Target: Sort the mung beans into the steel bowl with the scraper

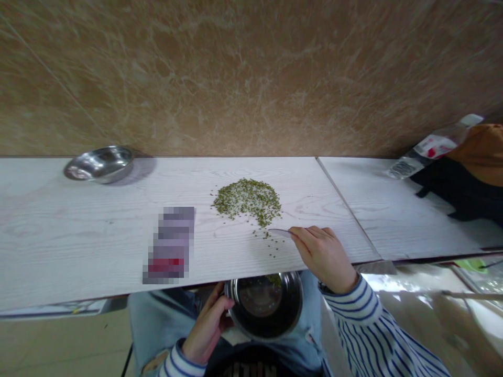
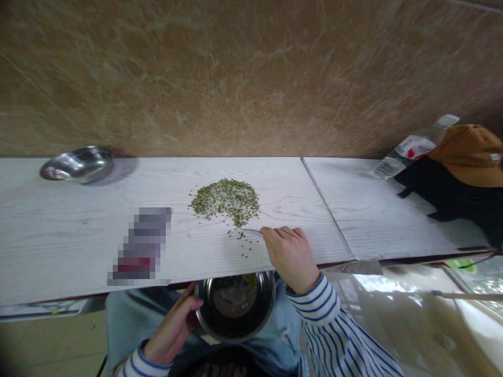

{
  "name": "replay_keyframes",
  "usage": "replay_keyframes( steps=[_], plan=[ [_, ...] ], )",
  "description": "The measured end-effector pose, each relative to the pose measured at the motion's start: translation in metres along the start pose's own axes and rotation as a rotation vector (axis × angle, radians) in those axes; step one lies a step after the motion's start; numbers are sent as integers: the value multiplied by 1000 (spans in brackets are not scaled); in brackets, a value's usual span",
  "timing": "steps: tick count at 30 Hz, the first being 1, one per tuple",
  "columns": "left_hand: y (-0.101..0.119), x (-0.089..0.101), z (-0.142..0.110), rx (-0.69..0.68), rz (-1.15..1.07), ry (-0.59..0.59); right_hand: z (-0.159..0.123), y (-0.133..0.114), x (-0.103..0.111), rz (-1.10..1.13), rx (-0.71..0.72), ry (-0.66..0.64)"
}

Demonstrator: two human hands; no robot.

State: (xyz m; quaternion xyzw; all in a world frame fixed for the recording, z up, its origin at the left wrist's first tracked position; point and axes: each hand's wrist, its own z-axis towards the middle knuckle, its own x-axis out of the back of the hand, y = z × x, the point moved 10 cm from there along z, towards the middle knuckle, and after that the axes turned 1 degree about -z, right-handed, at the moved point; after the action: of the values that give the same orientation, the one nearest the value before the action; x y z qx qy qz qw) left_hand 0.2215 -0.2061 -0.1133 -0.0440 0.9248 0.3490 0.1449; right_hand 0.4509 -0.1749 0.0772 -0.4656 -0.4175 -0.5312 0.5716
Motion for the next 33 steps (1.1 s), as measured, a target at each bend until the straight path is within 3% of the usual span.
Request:
replay_keyframes(
  steps=[5,16,27,33],
  plan=[
    [2,-6,-4,22,-6,-24,-2,-3,-2,1,4,-6],
    [-4,3,3,20,-13,14,3,-1,-2,-48,-20,9],
    [1,-2,-2,12,-5,-25,9,-13,-5,-21,15,-16],
    [1,1,0,10,-2,-6,13,-8,-5,-42,-16,-4]
  ],
)
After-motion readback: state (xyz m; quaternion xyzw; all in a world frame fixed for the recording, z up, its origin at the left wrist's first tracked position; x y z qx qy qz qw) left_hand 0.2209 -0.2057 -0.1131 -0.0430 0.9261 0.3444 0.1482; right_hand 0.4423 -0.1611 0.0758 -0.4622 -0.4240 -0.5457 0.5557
